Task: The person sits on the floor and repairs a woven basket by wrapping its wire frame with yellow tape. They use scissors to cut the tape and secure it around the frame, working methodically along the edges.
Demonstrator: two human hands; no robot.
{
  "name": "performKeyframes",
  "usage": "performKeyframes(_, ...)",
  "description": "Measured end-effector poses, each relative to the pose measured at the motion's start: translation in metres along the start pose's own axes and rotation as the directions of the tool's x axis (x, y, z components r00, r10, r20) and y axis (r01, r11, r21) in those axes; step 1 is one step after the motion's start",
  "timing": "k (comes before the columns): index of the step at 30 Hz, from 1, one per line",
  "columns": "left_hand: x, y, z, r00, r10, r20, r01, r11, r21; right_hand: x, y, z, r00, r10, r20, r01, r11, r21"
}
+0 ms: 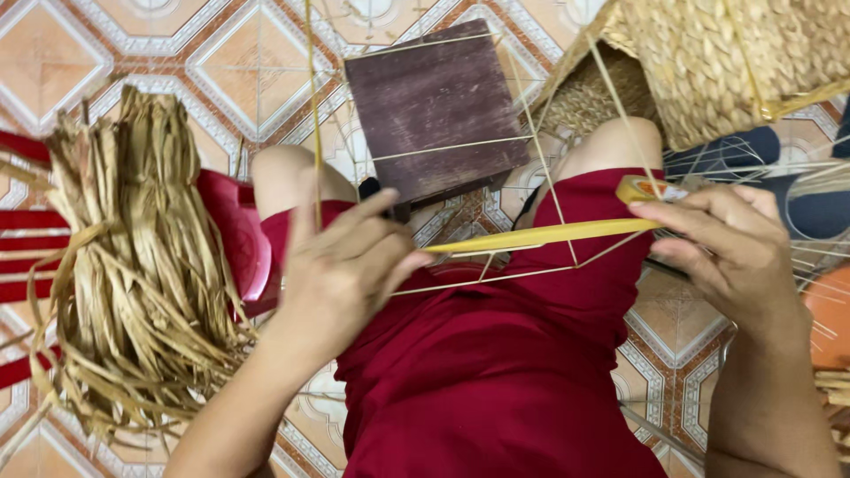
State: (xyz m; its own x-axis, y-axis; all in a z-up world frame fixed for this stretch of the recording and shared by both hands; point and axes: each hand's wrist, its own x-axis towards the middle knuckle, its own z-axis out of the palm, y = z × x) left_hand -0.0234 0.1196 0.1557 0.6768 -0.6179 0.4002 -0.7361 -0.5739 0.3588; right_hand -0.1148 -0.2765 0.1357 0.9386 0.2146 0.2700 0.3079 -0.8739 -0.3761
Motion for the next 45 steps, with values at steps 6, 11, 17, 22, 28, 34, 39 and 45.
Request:
performKeyframes(6, 0.019, 0.027, 0.023, 0.995, -0.029, 0.099, 0.032, 0.999, -0.034, -0.008, 0.003, 0.02, 0.993, 0.043, -0.114, -0.058, 0.99, -0.129)
performKeyframes(11, 0.035, 0.035, 0.033, 0.998, 0.015, 0.065, -0.013, 0.999, -0.039, -0.008, 0.006, 0.027, 0.985, 0.019, -0.171, -0.035, 0.995, -0.096)
performKeyframes(17, 0.061, 0.08, 0.08, 0.994, 0.109, -0.03, -0.113, 0.956, -0.272, -0.016, 0.007, 0.038, 0.979, 0.035, -0.201, -0.034, 0.999, 0.01)
performKeyframes(22, 0.107, 0.124, 0.13, 0.996, 0.083, -0.038, -0.09, 0.963, -0.256, -0.019, 0.021, 0.042, 0.972, 0.122, -0.198, -0.096, 0.986, 0.14)
performKeyframes(28, 0.101, 0.093, 0.089, 0.983, 0.181, -0.019, -0.176, 0.914, -0.365, -0.013, 0.024, 0.049, 0.984, 0.17, -0.061, -0.093, 0.765, 0.638)
performKeyframes(34, 0.07, 0.072, 0.006, 0.966, 0.235, -0.109, -0.259, 0.901, -0.348, 0.047, 0.012, 0.034, 0.956, 0.2, -0.216, -0.004, 0.743, 0.67)
performKeyframes(39, 0.054, 0.052, -0.036, 0.92, 0.313, -0.236, -0.373, 0.882, -0.286, 0.117, -0.012, 0.027, 0.895, -0.374, -0.243, 0.444, 0.696, 0.565)
performKeyframes(45, 0.047, -0.008, -0.049, 0.807, 0.431, -0.404, -0.552, 0.793, -0.257, 0.136, -0.053, 0.018, 0.9, -0.404, -0.166, 0.42, 0.701, 0.576)
